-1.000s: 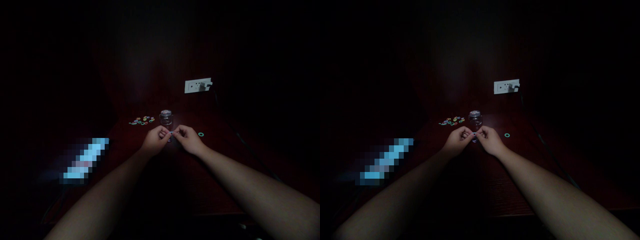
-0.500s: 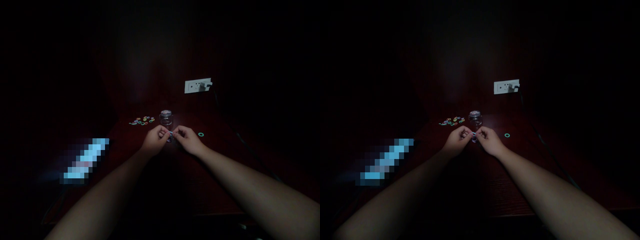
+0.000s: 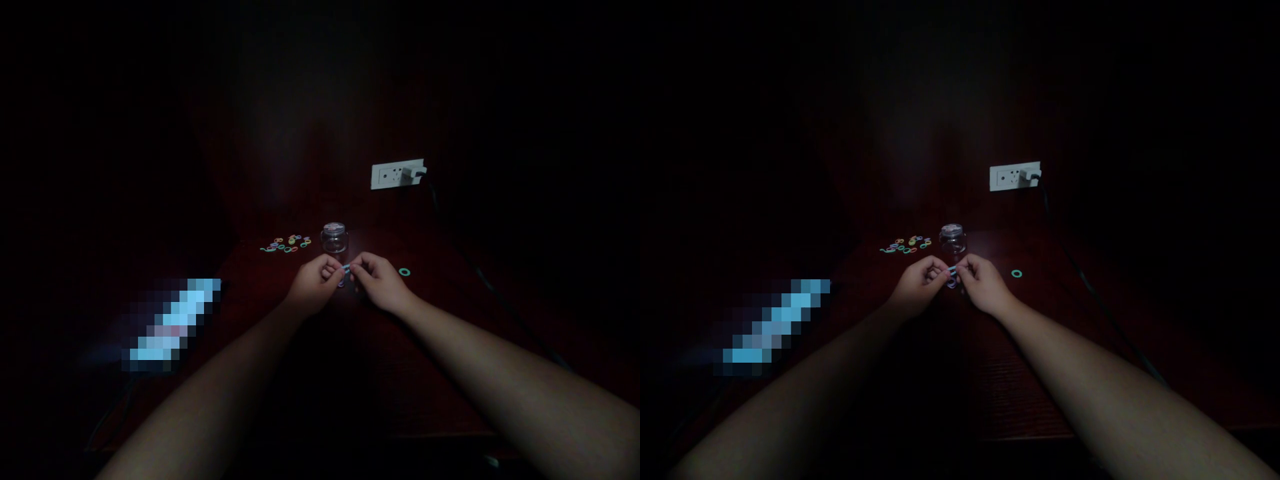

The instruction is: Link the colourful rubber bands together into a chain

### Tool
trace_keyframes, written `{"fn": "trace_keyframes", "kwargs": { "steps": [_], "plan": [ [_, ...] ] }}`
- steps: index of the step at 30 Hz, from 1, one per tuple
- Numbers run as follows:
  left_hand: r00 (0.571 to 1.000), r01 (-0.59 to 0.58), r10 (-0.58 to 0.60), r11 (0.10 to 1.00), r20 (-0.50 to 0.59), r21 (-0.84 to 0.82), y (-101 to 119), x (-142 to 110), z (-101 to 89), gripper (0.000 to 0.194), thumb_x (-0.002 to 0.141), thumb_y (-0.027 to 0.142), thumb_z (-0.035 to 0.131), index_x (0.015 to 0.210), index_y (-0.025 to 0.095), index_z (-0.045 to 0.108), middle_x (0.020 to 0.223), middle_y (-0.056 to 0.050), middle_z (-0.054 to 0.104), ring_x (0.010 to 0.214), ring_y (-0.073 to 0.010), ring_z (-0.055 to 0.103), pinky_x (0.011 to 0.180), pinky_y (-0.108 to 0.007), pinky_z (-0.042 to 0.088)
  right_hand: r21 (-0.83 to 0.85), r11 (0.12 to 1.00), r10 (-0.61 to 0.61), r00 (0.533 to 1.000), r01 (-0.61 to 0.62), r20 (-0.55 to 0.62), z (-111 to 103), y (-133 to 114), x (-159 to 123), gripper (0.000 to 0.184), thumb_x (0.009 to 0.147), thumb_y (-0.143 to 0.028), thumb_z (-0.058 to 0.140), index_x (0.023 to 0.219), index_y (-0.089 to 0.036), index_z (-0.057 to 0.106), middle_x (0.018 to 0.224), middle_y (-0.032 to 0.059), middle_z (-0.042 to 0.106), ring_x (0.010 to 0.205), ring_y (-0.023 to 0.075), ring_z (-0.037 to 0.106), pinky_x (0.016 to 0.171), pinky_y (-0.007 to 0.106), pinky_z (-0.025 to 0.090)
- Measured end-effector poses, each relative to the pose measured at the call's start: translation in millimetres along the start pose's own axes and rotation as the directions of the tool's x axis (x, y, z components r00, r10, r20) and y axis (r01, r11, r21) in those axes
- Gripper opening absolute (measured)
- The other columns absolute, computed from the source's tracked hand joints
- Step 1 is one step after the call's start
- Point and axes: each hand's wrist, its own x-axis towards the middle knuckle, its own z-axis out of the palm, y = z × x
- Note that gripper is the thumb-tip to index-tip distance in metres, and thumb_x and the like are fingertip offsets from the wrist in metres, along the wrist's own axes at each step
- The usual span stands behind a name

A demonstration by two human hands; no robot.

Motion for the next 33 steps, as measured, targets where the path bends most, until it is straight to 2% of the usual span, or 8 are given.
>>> {"fn": "trace_keyframes", "kwargs": {
  "steps": [8, 16, 21, 24, 33],
  "plan": [
    [0.995, -0.011, 0.008, 0.999, 0.101, 0.030, -2.5, -0.9, -1.1, 0.019, 0.080, 0.032, 0.050, 0.086, 0.014, 0.055, 0.077, -0.004, 0.063, 0.067, -0.0114, 0.057, 0.060, -0.022, 0.045, -0.038, 0.999, -0.040, 0.997, 0.038, -0.065, -0.1, 3.3, 1.6, 0.019, 0.079, -0.034, 0.047, 0.073, -0.017, 0.049, 0.055, -0.0015, 0.052, 0.046, 0.0097, 0.047, 0.044, 0.021, 0.035],
    [0.992, -0.003, 0.002, 1.000, 0.126, 0.008, 2.3, -0.2, -1.6, 0.017, 0.081, 0.030, 0.048, 0.082, 0.014, 0.053, 0.077, -0.004, 0.063, 0.070, -0.0122, 0.059, 0.063, -0.023, 0.046, -0.051, 0.995, -0.087, 0.982, 0.080, -0.165, -1.7, 0.8, 1.3, 0.019, 0.080, -0.034, 0.046, 0.074, -0.016, 0.050, 0.057, -0.0007, 0.051, 0.049, 0.0100, 0.048, 0.047, 0.022, 0.037],
    [0.993, 0.002, -0.003, 1.000, 0.116, 0.009, 1.8, -0.2, -0.7, 0.017, 0.081, 0.030, 0.047, 0.083, 0.014, 0.053, 0.079, -0.004, 0.063, 0.071, -0.0121, 0.059, 0.064, -0.024, 0.046, -0.019, 0.996, -0.087, 0.992, 0.085, -0.088, -2.4, 1.6, 1.8, 0.019, 0.080, -0.034, 0.046, 0.075, -0.016, 0.050, 0.058, -0.0008, 0.052, 0.049, 0.0099, 0.048, 0.047, 0.022, 0.038],
    [0.992, -0.002, 0.000, 1.000, 0.122, 0.017, 1.1, -0.1, -0.7, 0.017, 0.081, 0.030, 0.046, 0.083, 0.015, 0.053, 0.078, -0.004, 0.063, 0.071, -0.0122, 0.059, 0.064, -0.024, 0.046, -0.024, 0.996, -0.089, 0.986, 0.087, -0.141, -2.2, 2.5, 2.0, 0.019, 0.080, -0.034, 0.046, 0.076, -0.016, 0.050, 0.059, -0.0006, 0.052, 0.049, 0.0101, 0.048, 0.047, 0.022, 0.038],
    [0.994, -0.010, 0.006, 0.999, 0.112, 0.033, 1.3, -0.5, 0.0, 0.017, 0.082, 0.031, 0.045, 0.084, 0.015, 0.052, 0.078, -0.004, 0.064, 0.070, -0.0121, 0.059, 0.063, -0.023, 0.046, -0.041, 0.996, -0.085, 0.988, 0.080, -0.125, -2.8, 2.5, 1.3, 0.018, 0.081, -0.034, 0.045, 0.076, -0.017, 0.050, 0.058, -0.0012, 0.051, 0.048, 0.0100, 0.048, 0.046, 0.022, 0.038]
  ]
}}
